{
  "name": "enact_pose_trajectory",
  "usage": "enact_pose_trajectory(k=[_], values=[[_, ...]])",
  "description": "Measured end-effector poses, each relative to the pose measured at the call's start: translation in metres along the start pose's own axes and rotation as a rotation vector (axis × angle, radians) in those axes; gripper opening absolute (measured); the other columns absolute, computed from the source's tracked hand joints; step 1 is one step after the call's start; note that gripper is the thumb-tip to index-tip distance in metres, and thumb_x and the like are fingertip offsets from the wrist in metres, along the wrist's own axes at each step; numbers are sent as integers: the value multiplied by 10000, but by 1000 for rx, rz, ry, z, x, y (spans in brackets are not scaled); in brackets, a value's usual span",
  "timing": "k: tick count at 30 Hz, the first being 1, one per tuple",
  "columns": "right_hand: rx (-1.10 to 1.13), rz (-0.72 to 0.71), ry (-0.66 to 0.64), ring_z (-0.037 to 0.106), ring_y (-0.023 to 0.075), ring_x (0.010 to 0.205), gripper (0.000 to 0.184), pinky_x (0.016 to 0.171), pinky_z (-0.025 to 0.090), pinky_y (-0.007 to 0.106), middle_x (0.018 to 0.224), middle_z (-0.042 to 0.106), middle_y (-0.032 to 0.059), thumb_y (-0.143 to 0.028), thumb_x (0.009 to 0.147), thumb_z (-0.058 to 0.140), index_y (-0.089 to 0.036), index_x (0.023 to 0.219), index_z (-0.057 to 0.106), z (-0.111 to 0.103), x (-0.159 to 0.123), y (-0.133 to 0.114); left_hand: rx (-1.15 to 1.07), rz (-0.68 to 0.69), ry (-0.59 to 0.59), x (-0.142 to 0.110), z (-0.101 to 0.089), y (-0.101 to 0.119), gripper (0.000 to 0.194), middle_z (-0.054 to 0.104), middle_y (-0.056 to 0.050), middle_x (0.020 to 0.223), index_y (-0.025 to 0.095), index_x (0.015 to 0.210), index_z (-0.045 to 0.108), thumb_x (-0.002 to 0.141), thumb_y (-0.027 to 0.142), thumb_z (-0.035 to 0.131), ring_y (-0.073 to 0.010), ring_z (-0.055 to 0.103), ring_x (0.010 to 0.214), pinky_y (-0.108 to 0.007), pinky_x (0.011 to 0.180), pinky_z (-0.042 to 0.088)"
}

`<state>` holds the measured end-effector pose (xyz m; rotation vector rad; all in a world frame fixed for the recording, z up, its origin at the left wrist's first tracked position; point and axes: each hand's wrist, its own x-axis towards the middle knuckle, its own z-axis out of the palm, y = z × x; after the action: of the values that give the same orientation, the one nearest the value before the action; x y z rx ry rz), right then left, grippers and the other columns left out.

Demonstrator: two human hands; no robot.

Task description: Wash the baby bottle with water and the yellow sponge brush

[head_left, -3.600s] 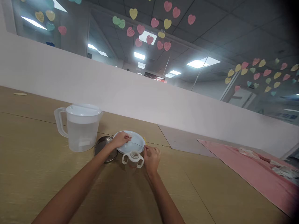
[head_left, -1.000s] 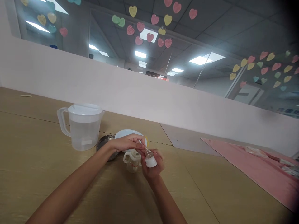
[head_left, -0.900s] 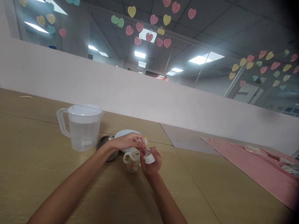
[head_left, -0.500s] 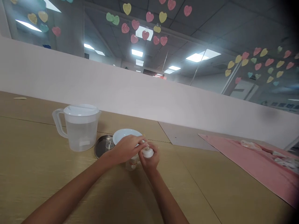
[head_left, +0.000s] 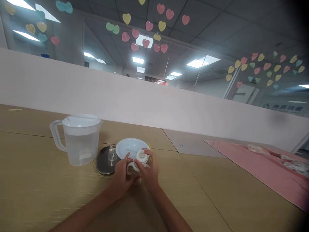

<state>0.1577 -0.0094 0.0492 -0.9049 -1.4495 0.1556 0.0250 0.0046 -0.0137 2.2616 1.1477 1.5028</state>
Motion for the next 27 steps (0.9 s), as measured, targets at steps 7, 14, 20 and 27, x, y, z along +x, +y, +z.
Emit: enact_pose_trajectory(k=[7, 14, 20, 27], values=[[-322, -87, -193, 559, 220, 1008, 286, 878, 395, 382, 1060, 643, 54, -400, 805, 599, -232, 1035, 574, 0, 0, 3, 16, 8, -22, 2, -1, 2, 768, 541, -117, 1245, 215, 1418, 180, 788, 371, 589, -270, 512, 1124, -462, 977, 330], [-328, -49, -83, 560, 210, 893, 294, 792, 433, 354, 927, 625, 52, -413, 772, 621, -210, 976, 563, -3, -9, 11, 46, -19, -30, 3, -9, 12, 716, 597, -81, 1111, 214, 1382, 240, 766, 323, 589, -253, 524, 1065, -458, 988, 281], [-258, -64, -17, 568, 194, 840, 273, 774, 448, 349, 862, 617, 36, -425, 755, 649, -208, 895, 562, 0, -14, 19, 112, -39, 9, 3, -12, 12, 712, 574, -94, 1091, 200, 1350, 316, 718, 340, 614, -282, 491, 1051, -462, 942, 304], [-187, -112, -21, 583, 175, 857, 161, 778, 462, 330, 895, 607, 43, -343, 829, 550, -199, 900, 549, -1, -16, 19, 98, -18, 36, 3, -11, 10, 596, 558, -88, 1088, 201, 1223, 392, 694, 333, 631, -280, 474, 1051, -467, 946, 295]])
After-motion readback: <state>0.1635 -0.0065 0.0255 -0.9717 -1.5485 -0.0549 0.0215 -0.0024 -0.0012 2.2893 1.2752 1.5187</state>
